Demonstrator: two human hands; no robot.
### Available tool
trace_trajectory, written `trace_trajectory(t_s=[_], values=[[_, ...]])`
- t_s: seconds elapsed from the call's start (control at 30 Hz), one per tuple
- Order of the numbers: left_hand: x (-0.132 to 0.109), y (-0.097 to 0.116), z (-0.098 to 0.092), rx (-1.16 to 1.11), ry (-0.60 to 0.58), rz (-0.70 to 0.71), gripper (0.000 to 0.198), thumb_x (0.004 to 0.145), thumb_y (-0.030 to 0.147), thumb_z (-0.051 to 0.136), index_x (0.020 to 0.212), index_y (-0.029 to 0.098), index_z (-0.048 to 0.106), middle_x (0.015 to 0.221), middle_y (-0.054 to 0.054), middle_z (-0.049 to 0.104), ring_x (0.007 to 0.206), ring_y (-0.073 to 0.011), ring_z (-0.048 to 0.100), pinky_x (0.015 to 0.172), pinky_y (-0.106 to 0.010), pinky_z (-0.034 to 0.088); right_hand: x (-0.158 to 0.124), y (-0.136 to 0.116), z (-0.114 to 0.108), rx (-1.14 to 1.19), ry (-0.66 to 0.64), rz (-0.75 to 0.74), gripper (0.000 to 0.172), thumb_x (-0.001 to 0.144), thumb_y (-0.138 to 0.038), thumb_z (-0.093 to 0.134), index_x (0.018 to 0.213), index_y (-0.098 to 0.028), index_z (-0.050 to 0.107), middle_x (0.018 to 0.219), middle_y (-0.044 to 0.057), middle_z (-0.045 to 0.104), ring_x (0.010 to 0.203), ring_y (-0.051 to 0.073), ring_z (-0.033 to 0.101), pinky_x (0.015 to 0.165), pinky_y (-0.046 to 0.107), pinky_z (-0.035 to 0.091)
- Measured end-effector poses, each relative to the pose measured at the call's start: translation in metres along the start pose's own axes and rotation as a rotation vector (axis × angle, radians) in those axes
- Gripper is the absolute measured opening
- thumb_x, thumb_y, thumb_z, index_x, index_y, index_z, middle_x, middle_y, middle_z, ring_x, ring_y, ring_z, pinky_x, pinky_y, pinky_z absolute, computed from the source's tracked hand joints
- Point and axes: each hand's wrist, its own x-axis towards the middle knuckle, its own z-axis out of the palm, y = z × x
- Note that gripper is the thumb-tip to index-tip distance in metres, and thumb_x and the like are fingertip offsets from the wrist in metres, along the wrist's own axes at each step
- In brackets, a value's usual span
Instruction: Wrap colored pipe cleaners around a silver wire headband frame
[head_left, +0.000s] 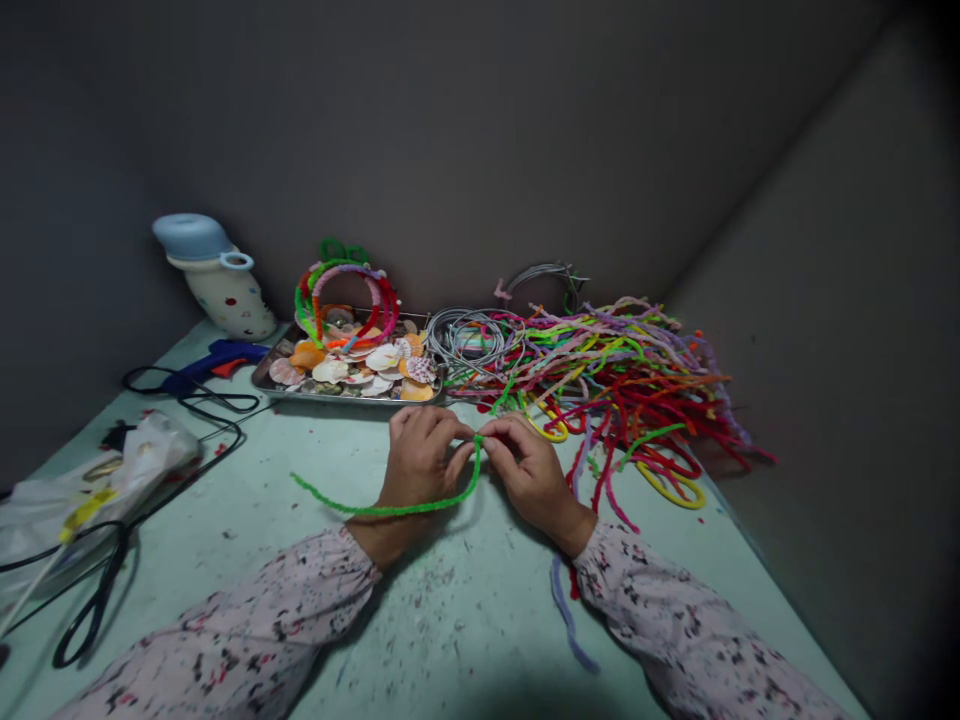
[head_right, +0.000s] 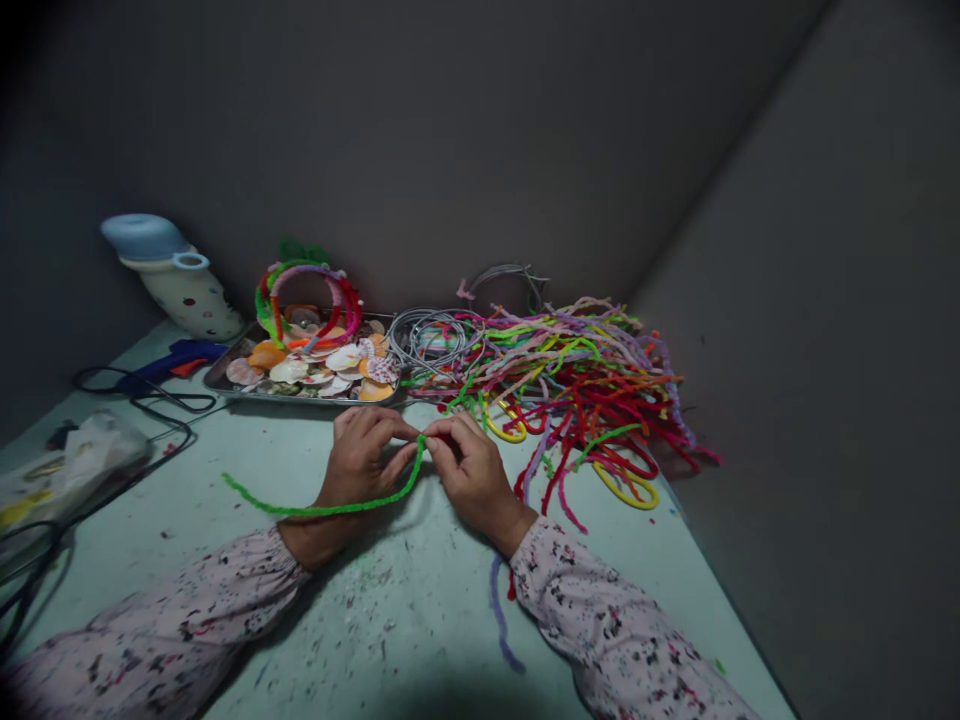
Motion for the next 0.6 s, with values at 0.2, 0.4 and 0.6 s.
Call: trace_trajectory(t_s=[0.2, 0.4, 0.6], values=[[-0.0005, -0.0013, 0.0010, -0.018, -0.029, 0.010, 0.007, 0.087, 0.026, 0.061, 0.089, 0.020, 0.062, 0.086, -0.002, 0.065, 0.087, -0.0192, 0.058, 0.089, -0.039, 0.034, -0.0004, -0.0009, -0.0001, -0.005, 0.004, 0.004, 0.009, 0.091, -0.021, 0.052, 0.093, -0.021, 0.061, 0.086, 0.002, 0.057, 0.083, 0.016, 0.055, 0.076, 0.030, 0.043], [-0.0012, -0.0021, 0.0009, -0.048, -0.058, -0.016, 0.009, 0.088, 0.028, 0.059, 0.089, 0.020, 0.062, 0.086, -0.002, 0.066, 0.086, -0.0186, 0.058, 0.090, -0.039, 0.034, -0.0003, -0.0010, 0.0003, -0.003, 0.006, -0.005, 0.010, 0.091, -0.020, 0.052, 0.093, -0.021, 0.061, 0.086, 0.002, 0.057, 0.083, 0.016, 0.055, 0.076, 0.030, 0.043], [0.0004, 0.0015, -0.0044, -0.097, -0.108, -0.065, 0.007, 0.087, 0.026, 0.059, 0.088, 0.020, 0.063, 0.086, -0.002, 0.066, 0.086, -0.0186, 0.057, 0.088, -0.038, 0.035, -0.0006, -0.0024, -0.0001, -0.007, 0.001, -0.004, 0.010, 0.091, -0.020, 0.051, 0.093, -0.021, 0.061, 0.086, 0.002, 0.057, 0.083, 0.017, 0.055, 0.076, 0.031, 0.043]])
